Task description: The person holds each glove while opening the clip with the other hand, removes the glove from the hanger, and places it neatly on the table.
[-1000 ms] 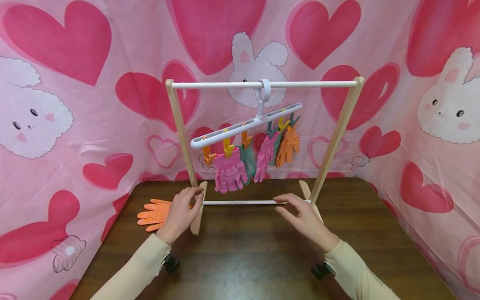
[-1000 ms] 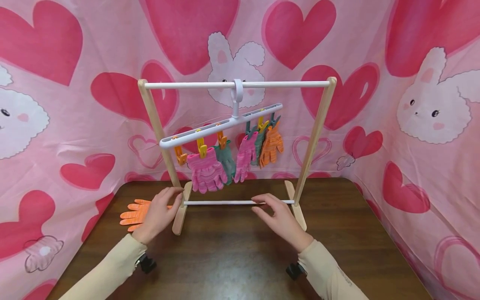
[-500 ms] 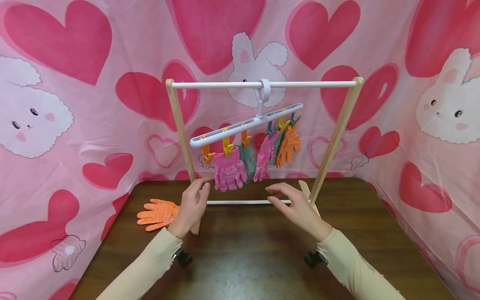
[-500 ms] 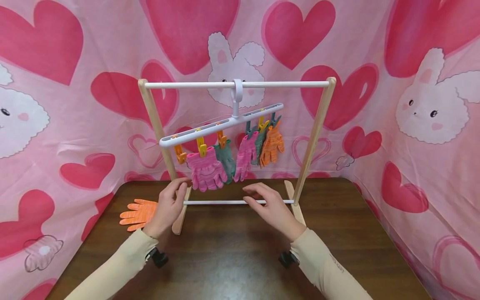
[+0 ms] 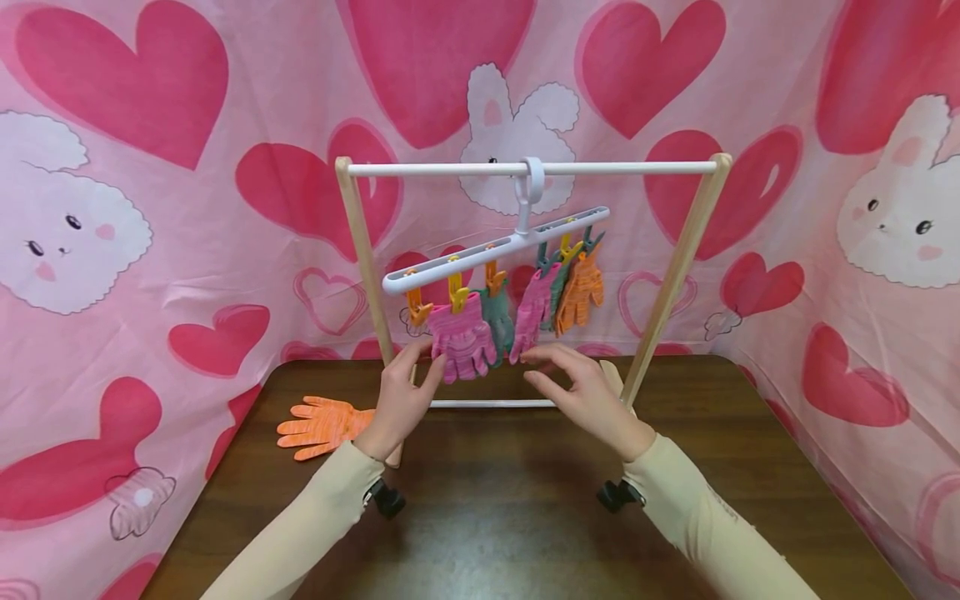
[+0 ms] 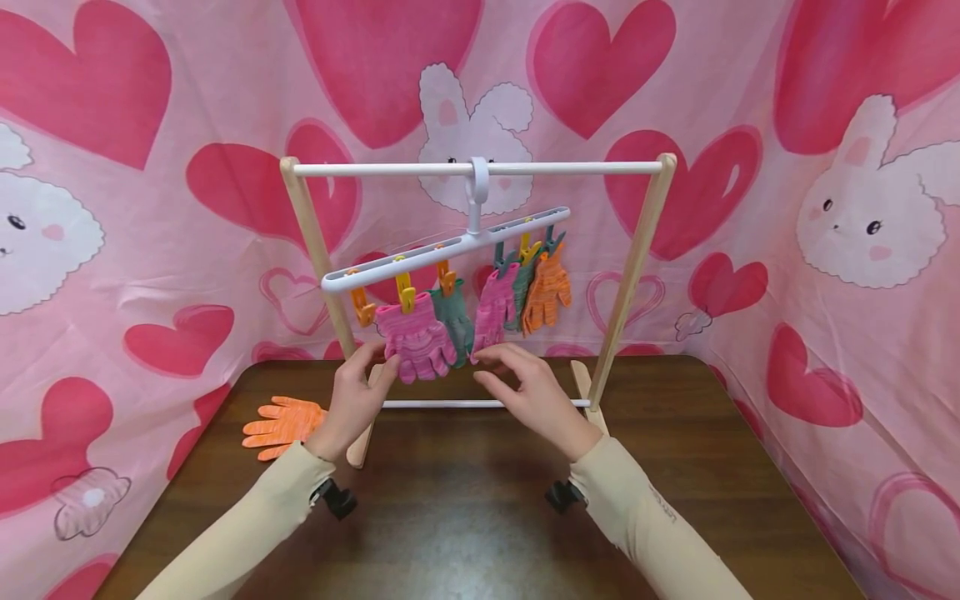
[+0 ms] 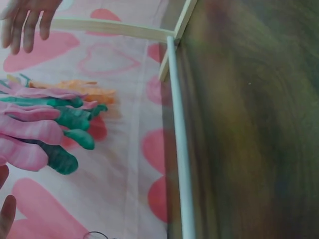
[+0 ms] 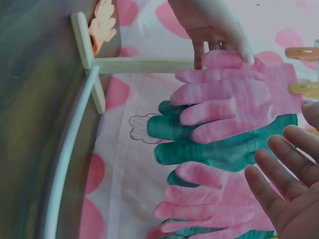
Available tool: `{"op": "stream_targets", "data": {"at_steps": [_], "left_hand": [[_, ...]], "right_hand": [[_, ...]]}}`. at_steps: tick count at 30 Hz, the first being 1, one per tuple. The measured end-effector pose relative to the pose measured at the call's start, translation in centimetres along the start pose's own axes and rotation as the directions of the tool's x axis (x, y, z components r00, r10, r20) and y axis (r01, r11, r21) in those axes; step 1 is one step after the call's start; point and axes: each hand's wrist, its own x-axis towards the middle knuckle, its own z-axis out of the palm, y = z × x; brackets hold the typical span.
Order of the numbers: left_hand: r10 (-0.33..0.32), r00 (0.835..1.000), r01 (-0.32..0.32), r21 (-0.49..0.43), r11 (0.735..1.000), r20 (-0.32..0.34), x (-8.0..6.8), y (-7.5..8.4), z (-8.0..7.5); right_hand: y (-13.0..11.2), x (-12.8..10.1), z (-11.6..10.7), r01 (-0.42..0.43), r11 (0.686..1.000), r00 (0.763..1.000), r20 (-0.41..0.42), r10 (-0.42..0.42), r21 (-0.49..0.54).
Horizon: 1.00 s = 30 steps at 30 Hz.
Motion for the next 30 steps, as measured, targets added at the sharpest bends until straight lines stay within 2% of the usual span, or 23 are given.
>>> {"op": "stream_targets", "data": {"at_steps": [8, 14, 16, 21, 30], "left_hand": [[0.043, 0.998, -0.044, -0.008, 0.999, -0.048, 1.3, 0.8, 0.8], [0.025, 0.998, -0.028, -0.051, 0.998, -0.061, 2.2, 4.4, 0.3], [0.017, 0.998, -0.021, -0.066, 0.998, -0.061, 2.3, 4.1, 0.3], [-0.011, 0.998, 0.005, -0.103, 0.995, -0.062, 1.9, 1.7, 0.9], [-0.143, 0.989, 0.138, -0.123, 0.983, -0.037, 1.8, 2.8, 0.8]], "right_hand": [[-0.8, 1.7, 0.1, 0.012, 1.000, 1.000, 0.005, -0.012, -0.009], [-1.7, 2.9, 0.3, -0.011, 0.999, 1.000, 0.026, 0.010, 0.033], [-2.0, 3.4, 0.3, -0.010, 0.999, 1.000, 0.026, 0.009, 0.039], [-2.3, 4.4, 0.7, 0.032, 0.999, 0.999, -0.018, -0.032, 0.023], [-3.1, 5.8, 1.4, 0.031, 0.998, 0.998, -0.057, -0.028, 0.057]]}}
